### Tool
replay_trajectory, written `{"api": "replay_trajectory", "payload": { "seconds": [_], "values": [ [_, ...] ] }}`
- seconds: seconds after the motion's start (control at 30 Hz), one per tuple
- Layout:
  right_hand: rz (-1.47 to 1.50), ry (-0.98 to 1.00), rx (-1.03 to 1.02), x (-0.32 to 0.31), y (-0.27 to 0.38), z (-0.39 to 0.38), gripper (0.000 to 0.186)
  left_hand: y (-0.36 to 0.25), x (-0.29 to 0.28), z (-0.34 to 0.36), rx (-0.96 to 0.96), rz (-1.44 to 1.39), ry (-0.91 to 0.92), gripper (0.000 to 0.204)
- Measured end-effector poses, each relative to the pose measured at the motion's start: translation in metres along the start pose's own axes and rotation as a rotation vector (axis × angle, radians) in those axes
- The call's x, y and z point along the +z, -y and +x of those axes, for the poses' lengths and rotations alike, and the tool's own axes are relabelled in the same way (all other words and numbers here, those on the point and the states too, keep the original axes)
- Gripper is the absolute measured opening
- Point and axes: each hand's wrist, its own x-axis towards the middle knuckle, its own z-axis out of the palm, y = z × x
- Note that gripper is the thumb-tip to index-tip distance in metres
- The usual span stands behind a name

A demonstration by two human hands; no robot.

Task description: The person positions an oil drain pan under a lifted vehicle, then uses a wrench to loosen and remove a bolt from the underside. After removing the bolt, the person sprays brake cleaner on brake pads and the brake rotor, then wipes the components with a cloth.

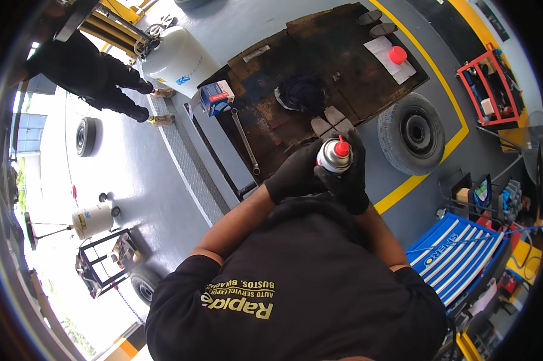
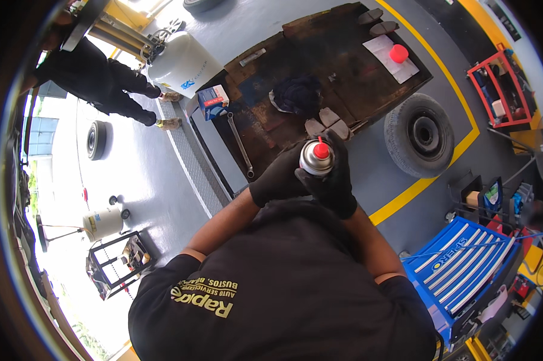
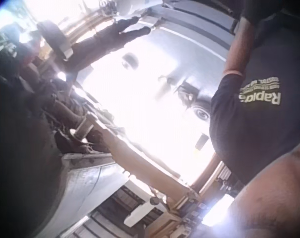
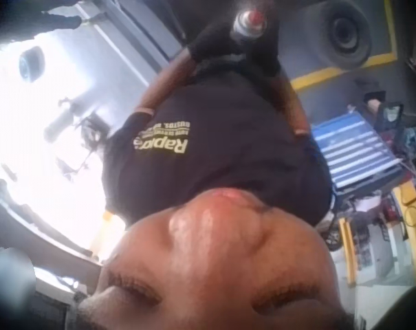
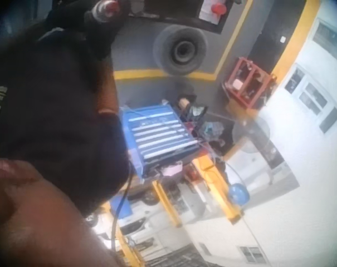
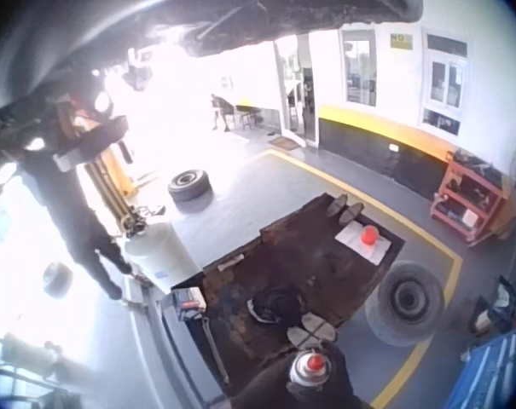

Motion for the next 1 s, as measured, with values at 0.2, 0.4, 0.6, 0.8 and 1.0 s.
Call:
{"api": "replay_trajectory", "payload": {
  "seconds": [0.2, 0.4, 0.6, 0.8, 1.0],
  "values": [
    [0.068, 0.191, -0.08, -0.079, -0.023, 0.041, 0.08, 0.013, -0.001, -0.007, -0.193, 0.078, -0.378, 0.067],
    [-0.161, 0.139, 0.368, -0.17, -0.07, 0.054, 0.041, 0.085, -0.02, -0.041, -0.363, 0.284, -0.803, 0.063],
    [-0.48, 0.241, 0.333, -0.144, -0.147, 0.037, 0.04, 0.119, -0.021, -0.057, -0.505, 0.168, -0.806, 0.072],
    [-0.086, 0.002, 0.482, -0.074, -0.21, 0.015, 0.043, 0.119, -0.002, -0.065, -0.294, 0.227, -0.928, 0.057],
    [0.149, -0.052, 0.593, -0.073, -0.195, 0.013, 0.034, 0.114, 0.045, -0.087, -0.562, 0.358, -0.997, 0.032]
  ]
}}
